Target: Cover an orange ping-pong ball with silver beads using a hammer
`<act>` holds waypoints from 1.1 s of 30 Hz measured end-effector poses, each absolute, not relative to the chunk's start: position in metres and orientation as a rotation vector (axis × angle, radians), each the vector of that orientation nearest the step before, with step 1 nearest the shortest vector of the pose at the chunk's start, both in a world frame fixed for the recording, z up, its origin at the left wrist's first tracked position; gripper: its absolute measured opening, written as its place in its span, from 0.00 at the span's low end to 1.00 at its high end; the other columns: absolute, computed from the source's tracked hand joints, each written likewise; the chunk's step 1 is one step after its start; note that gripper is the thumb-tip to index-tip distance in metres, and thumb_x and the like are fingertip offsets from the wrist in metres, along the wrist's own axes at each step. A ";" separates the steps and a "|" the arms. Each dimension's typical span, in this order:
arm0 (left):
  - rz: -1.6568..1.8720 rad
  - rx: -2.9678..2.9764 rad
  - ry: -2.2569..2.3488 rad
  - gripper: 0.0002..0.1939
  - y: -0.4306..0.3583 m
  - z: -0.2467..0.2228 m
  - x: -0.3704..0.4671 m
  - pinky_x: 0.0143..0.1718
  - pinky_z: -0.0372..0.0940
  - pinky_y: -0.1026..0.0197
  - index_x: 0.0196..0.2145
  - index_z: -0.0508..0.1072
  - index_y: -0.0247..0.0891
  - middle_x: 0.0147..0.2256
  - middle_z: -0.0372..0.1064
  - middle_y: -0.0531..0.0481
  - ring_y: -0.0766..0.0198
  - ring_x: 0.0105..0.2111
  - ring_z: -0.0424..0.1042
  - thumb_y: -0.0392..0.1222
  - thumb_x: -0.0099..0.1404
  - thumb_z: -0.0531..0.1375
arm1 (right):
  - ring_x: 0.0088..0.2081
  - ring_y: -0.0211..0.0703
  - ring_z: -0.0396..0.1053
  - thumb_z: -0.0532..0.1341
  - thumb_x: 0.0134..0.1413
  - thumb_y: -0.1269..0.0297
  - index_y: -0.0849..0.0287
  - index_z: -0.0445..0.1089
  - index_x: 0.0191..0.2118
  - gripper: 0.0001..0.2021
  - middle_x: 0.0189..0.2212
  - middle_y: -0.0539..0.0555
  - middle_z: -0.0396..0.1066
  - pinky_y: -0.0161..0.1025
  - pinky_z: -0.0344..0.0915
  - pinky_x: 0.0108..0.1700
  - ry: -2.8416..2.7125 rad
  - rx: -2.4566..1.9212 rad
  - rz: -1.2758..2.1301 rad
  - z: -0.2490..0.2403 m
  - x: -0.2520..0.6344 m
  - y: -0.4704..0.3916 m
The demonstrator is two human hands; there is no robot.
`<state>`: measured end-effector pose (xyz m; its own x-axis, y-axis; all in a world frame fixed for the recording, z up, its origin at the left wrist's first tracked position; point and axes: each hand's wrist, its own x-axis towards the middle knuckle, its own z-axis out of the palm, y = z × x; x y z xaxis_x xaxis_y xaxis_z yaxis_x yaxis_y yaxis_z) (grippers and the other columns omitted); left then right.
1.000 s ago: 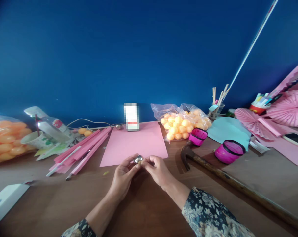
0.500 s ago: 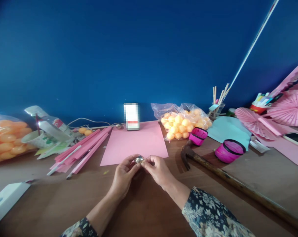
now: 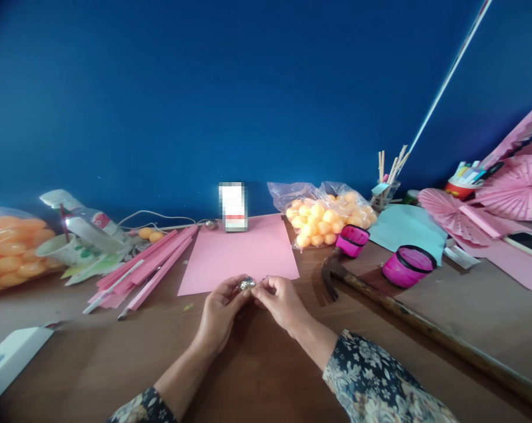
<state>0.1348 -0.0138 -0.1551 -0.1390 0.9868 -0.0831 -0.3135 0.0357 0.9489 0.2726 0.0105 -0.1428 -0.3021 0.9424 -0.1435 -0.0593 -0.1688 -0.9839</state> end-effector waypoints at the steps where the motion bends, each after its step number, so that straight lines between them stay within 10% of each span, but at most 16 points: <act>1: 1.406 0.855 1.110 0.19 -0.014 -0.155 0.135 0.45 0.64 0.57 0.41 0.71 0.35 0.39 0.74 0.44 0.59 0.40 0.72 0.38 0.49 0.65 | 0.28 0.37 0.67 0.64 0.44 0.56 0.64 0.69 0.28 0.13 0.23 0.50 0.68 0.36 0.67 0.33 -1.277 -1.109 1.585 -0.142 0.272 0.010; 26: 1.388 0.693 0.977 0.21 -0.018 -0.148 0.136 0.46 0.65 0.55 0.44 0.70 0.33 0.40 0.73 0.42 0.60 0.39 0.72 0.40 0.52 0.63 | 0.28 0.38 0.68 0.59 0.48 0.52 0.60 0.64 0.30 0.15 0.26 0.49 0.67 0.38 0.69 0.33 -1.295 -1.071 1.522 -0.138 0.271 0.009; 33: 1.417 0.586 0.947 0.17 -0.017 -0.145 0.133 0.40 0.67 0.61 0.40 0.72 0.34 0.37 0.74 0.46 0.63 0.36 0.73 0.41 0.52 0.64 | 0.37 0.41 0.70 0.60 0.49 0.57 0.58 0.64 0.40 0.13 0.40 0.54 0.67 0.38 0.69 0.40 -1.461 -0.943 1.417 -0.135 0.271 0.007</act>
